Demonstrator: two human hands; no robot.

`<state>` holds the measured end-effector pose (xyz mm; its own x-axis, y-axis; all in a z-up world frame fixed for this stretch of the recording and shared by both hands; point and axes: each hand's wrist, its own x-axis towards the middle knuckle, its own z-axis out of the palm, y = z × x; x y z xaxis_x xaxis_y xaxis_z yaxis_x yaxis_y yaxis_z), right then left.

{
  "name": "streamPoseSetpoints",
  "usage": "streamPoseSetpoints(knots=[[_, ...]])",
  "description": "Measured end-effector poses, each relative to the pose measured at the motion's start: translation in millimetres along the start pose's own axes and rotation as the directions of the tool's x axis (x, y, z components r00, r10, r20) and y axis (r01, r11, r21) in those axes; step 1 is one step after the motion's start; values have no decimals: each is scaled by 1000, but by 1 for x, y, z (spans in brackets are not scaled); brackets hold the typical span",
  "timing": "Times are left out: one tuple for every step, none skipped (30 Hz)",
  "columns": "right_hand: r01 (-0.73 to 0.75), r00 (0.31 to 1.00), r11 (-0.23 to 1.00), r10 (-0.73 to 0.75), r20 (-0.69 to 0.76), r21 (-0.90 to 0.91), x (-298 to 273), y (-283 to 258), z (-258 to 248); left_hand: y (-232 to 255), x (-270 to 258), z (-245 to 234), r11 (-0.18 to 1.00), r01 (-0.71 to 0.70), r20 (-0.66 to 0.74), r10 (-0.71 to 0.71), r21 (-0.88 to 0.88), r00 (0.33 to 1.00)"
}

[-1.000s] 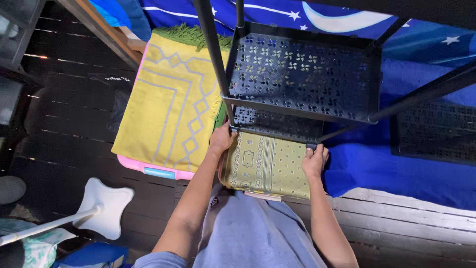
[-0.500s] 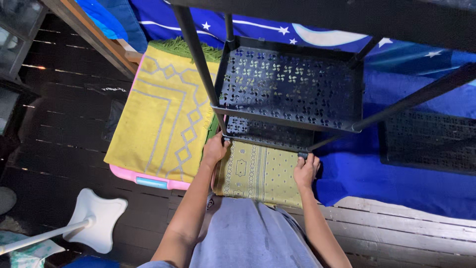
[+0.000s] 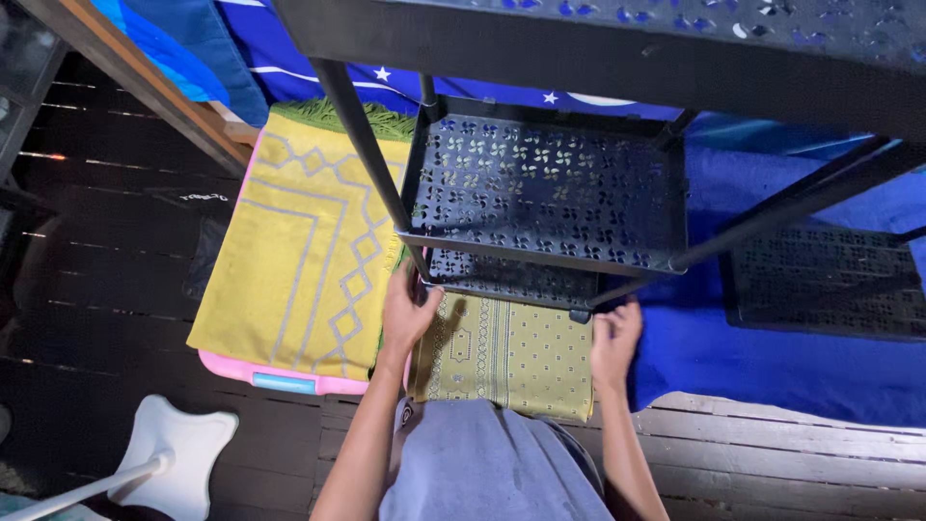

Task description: The person assembles a black plastic shelving unit by inserting perforated shelves into a metal frame and securing them with small fasteners. The person handles the shelves and frame by hand, aligning and snapping components together.

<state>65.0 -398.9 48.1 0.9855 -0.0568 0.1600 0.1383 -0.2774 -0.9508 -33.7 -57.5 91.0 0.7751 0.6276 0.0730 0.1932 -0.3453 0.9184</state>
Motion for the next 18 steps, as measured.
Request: streamPoseSetpoints(knots=[[82, 997, 997, -82, -5, 9, 1, -19, -7, 14, 1, -4, 999, -38, -66, 36, -24, 997], [130, 991, 991, -129, -34, 22, 5, -39, -12, 28, 2, -9, 996, -76, -135, 70, -44, 988], [178, 982, 983, -176, -64, 34, 13, -59, -17, 42, 6, -15, 992, -69, -153, 52, -109, 987], [174, 980, 984, -171, -97, 22, 19, -80, -22, 54, 12, -21, 983, -61, -168, 31, -174, 985], [169, 977, 986, -166, -130, 11, 27, -99, -26, 66, 20, -28, 970, -54, -183, 10, -239, 983], [330, 938, 944, -326, -116, 14, 37, -117, -31, 77, 26, -34, 954, -131, -205, 76, -271, 976], [481, 873, 876, -477, -98, 21, 48, -133, -32, 88, 34, -38, 931, -207, -229, 141, -301, 963], [499, 865, 864, -491, -105, 66, 58, -145, -29, 98, 42, -41, 901, -283, -256, 204, -329, 945], [515, 856, 850, -504, -113, 111, 67, -156, -28, 106, 51, -42, 872, -322, -257, 237, -369, 937], [531, 847, 833, -517, -123, 156, 75, -164, -27, 112, 60, -41, 839, -359, -258, 271, -409, 927], [528, 849, 836, -515, -121, 146, 81, -169, -25, 117, 66, -40, 803, -394, -261, 304, -448, 916], [526, 850, 839, -513, -120, 138, 86, -172, -22, 119, 71, -39, 796, -422, -250, 343, -435, 905], [525, 851, 841, -512, -120, 130, 89, -174, -20, 120, 75, -37, 788, -450, -238, 382, -421, 893], [522, 852, 844, -512, -109, 125, 90, -175, -17, 120, 77, -35, 777, -479, -228, 421, -408, 878], [520, 854, 846, -511, -99, 119, 90, -174, -14, 118, 79, -31, 789, -446, -223, 387, -423, 895], [514, 858, 851, -507, -86, 112, 90, -173, -12, 115, 79, -26, 801, -409, -216, 348, -437, 912], [531, 847, 843, -524, -94, 86, 91, -173, -10, 111, 81, -22, 811, -371, -207, 309, -452, 928], [545, 837, 836, -538, -99, 62, 92, -172, -8, 108, 82, -20, 810, -389, -228, 319, -439, 920]])
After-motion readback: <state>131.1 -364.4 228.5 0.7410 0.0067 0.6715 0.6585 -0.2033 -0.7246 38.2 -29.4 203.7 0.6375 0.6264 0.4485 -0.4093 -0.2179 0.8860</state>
